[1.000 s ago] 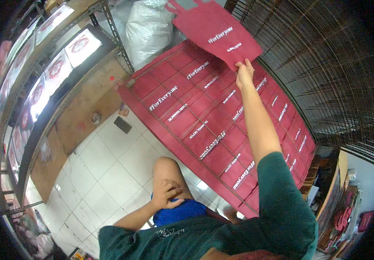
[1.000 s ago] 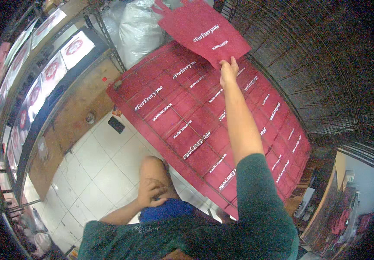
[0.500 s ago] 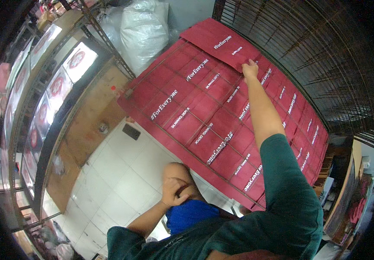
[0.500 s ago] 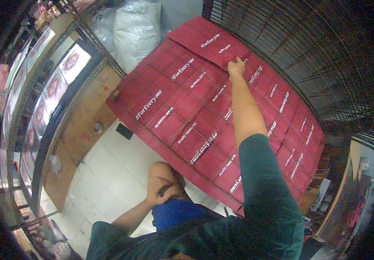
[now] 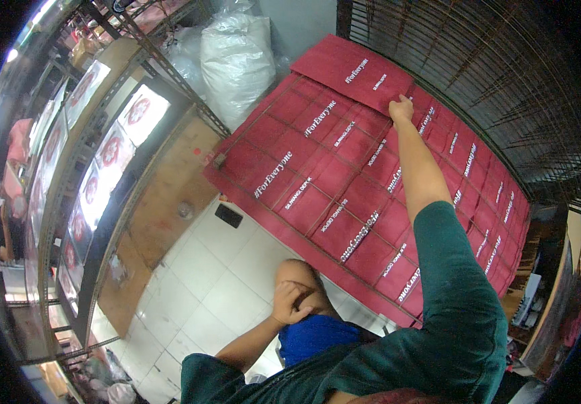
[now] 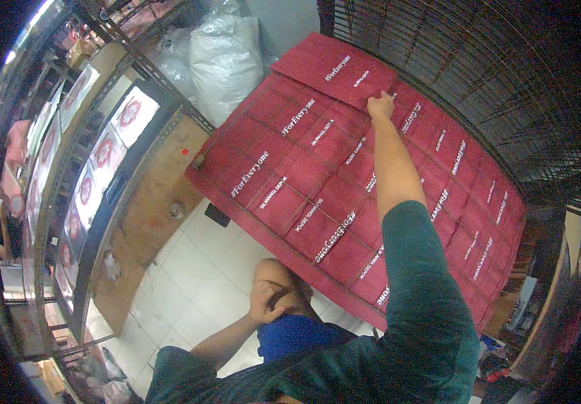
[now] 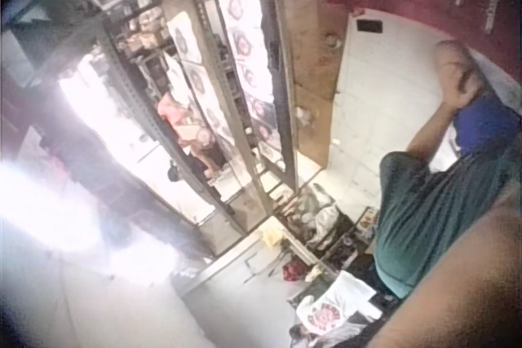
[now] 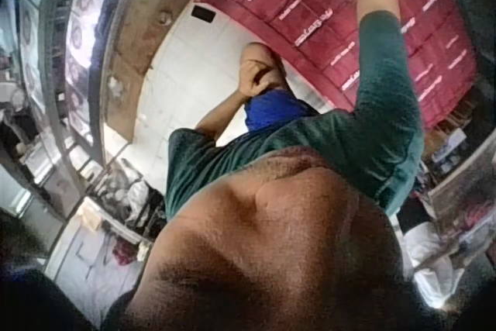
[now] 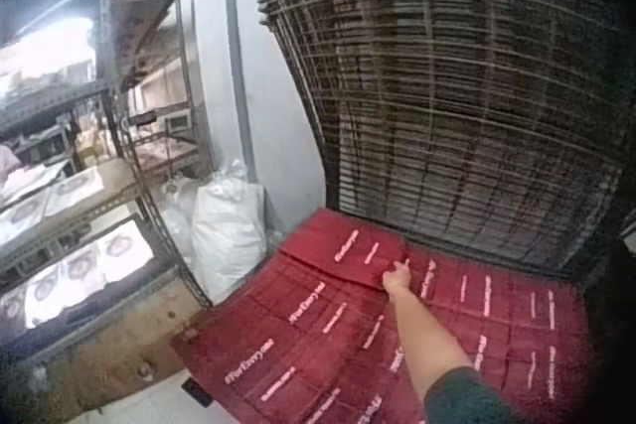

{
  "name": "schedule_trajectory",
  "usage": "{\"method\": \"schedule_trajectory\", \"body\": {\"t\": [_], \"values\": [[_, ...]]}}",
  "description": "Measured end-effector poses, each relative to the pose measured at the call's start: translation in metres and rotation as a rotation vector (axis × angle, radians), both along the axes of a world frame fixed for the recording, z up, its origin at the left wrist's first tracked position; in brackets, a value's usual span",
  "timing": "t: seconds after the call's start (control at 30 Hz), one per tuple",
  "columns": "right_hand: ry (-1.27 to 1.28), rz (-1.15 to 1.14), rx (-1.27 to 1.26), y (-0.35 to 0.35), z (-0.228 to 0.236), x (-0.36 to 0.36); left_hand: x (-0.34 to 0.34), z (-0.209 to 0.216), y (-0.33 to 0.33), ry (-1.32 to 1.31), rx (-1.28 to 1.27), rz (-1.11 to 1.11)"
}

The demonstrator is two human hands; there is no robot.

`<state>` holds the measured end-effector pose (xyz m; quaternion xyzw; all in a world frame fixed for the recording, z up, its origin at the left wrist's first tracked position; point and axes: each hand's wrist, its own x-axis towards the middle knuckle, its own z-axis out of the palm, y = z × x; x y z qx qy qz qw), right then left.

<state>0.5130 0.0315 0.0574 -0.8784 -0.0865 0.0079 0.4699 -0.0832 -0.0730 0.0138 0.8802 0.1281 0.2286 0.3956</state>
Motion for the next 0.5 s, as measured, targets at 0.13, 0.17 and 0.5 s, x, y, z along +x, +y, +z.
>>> {"method": "schedule_trajectory", "body": {"t": [0.13,0.17,0.5], "values": [[-0.011,0.006,-0.077,-0.001,0.004,-0.001,0.001,0.007,0.001,-0.020,-0.020,-0.005],[-0.052,-0.004,-0.104,-0.001,0.006,-0.003,0.002,0.009,0.001,-0.018,-0.017,-0.005],[-0.819,0.300,-0.210,-0.004,0.113,-0.079,0.005,0.012,-0.001,-0.006,-0.028,-0.018]]}}
